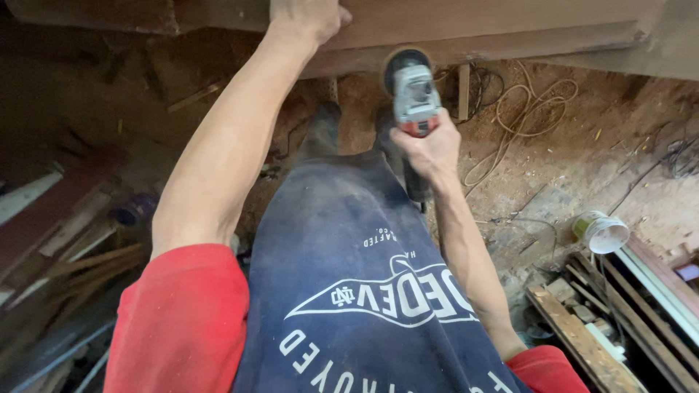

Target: The person uses an angle grinder with a sanding disc to sand a wooden plank resting on a workbench. They repeatedly sand the surface, pause to change the sanding disc, and continue sanding different sections of the plank.

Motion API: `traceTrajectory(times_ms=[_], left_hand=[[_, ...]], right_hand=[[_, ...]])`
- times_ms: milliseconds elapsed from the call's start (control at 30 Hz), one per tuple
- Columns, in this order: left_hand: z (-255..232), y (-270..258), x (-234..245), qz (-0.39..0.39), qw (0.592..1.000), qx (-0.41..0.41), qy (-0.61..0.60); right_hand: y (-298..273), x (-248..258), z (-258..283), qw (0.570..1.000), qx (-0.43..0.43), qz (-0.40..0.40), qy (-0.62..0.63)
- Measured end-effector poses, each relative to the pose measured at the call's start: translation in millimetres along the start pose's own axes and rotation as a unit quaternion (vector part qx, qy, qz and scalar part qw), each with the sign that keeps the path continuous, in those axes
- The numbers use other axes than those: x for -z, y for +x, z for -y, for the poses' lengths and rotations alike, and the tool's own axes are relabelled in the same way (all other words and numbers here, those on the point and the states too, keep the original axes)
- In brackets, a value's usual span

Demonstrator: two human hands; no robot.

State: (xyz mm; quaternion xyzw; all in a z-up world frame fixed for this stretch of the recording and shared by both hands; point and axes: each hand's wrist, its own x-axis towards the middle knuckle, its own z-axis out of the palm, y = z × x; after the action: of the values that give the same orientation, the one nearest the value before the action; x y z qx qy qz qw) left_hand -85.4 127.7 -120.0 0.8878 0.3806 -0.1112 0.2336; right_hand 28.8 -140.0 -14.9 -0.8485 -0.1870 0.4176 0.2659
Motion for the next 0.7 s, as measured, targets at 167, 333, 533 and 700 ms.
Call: traceTrajectory(times_ms=[167,333,533,700], left_hand=[[-7.3,-0.9,24.8,0.009,0.998,-0.043,0.046],[-34.3,-14.2,36.1,0.050,0.995,-0.028,0.079],[-108.2,-18.1,12.6,0.081,0.992,0.031,0.089],[-173.8,0.4,-12.2,0.095,0.990,-0.007,0.107]], right_hand=[[5.8,38.1,-23.3,0.988,-0.044,-0.039,0.146],[17.7,58.7,-39.5,0.988,-0.014,-0.080,0.130],[35.2,92.3,-58.2,0.990,-0.040,-0.106,0.083],[52.3,148.9,-87.4,0.988,-0.053,-0.112,0.089]])
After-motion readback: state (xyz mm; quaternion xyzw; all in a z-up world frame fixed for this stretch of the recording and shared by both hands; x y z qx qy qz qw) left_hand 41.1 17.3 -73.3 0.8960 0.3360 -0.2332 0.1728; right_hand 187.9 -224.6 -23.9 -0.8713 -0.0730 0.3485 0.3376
